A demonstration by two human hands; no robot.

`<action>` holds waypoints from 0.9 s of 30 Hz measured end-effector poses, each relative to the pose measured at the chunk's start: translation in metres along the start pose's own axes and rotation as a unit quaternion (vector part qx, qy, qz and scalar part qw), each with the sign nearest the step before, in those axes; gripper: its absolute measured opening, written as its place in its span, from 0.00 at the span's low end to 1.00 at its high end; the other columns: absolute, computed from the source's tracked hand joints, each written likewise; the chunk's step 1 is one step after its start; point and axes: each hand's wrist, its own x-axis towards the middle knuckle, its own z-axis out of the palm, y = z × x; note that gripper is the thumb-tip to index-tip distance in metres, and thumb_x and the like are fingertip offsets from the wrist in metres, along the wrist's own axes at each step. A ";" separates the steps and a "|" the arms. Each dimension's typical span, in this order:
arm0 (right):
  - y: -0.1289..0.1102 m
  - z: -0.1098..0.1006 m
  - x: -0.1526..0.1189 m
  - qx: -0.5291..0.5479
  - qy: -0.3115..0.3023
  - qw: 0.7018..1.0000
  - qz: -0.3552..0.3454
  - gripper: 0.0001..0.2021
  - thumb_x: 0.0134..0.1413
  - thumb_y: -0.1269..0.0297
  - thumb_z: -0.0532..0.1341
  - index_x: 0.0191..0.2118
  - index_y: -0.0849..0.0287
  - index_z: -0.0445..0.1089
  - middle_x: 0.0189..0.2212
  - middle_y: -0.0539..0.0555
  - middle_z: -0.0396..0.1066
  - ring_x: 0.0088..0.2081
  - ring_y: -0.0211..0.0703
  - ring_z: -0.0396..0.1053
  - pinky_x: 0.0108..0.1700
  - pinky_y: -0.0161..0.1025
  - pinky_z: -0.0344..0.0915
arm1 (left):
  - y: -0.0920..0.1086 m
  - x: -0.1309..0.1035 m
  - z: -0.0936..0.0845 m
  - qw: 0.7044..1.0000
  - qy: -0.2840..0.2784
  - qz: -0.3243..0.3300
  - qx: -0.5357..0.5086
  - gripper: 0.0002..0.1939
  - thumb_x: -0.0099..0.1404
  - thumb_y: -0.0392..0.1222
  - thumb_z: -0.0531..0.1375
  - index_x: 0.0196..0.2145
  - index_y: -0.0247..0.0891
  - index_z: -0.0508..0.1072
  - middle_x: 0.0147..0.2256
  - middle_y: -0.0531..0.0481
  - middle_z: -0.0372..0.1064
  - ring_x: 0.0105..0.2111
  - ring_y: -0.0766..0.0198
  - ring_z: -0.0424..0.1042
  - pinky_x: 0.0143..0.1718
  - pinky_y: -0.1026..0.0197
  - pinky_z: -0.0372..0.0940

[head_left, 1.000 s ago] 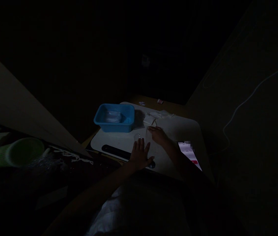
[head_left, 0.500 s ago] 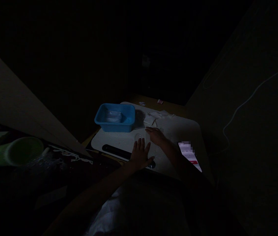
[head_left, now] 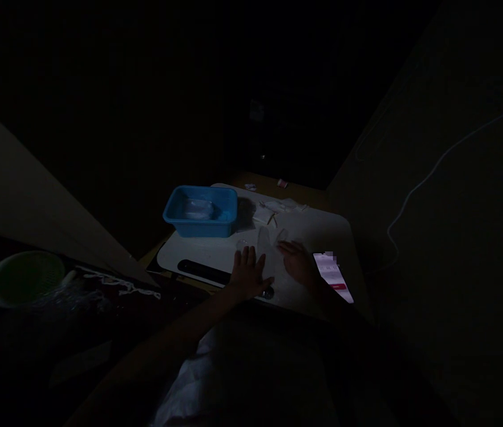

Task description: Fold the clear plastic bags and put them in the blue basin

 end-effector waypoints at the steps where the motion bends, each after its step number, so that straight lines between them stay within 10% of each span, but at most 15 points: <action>1: -0.001 0.001 -0.011 0.003 0.006 1.000 0.012 0.22 0.49 0.77 0.50 0.51 0.62 0.65 0.53 0.57 0.64 0.54 0.44 0.59 0.58 0.46 0.52 | 0.000 0.002 -0.002 1.000 0.004 0.000 0.000 0.37 0.60 0.65 0.46 0.59 0.36 0.56 0.60 0.34 0.45 0.60 0.39 0.40 0.55 0.38 0.38; 8: -0.019 0.020 -0.042 -0.007 0.014 0.992 0.125 0.21 0.53 0.71 0.48 0.53 0.68 0.62 0.54 0.63 0.61 0.56 0.48 0.57 0.56 0.47 0.56 | 0.000 0.013 -0.014 1.000 0.009 0.009 0.018 0.34 0.62 0.62 0.45 0.58 0.38 0.56 0.58 0.36 0.51 0.59 0.43 0.47 0.55 0.38 0.38; 16: -0.020 0.018 -0.042 -0.028 0.004 0.996 0.086 0.21 0.58 0.67 0.47 0.54 0.70 0.60 0.56 0.66 0.57 0.59 0.49 0.53 0.58 0.48 0.52 | -0.020 0.001 -0.001 0.999 0.013 0.015 0.039 0.36 0.62 0.59 0.49 0.62 0.39 0.46 0.60 0.33 0.46 0.59 0.42 0.45 0.54 0.40 0.44; 27: -0.014 0.024 -0.043 -0.023 0.003 0.997 0.075 0.21 0.58 0.66 0.47 0.55 0.67 0.59 0.57 0.64 0.57 0.59 0.48 0.52 0.58 0.47 0.51 | -0.012 0.021 -0.007 0.996 0.020 0.070 0.046 0.24 0.66 0.41 0.44 0.56 0.26 0.58 0.58 0.34 0.51 0.59 0.50 0.48 0.57 0.48 0.46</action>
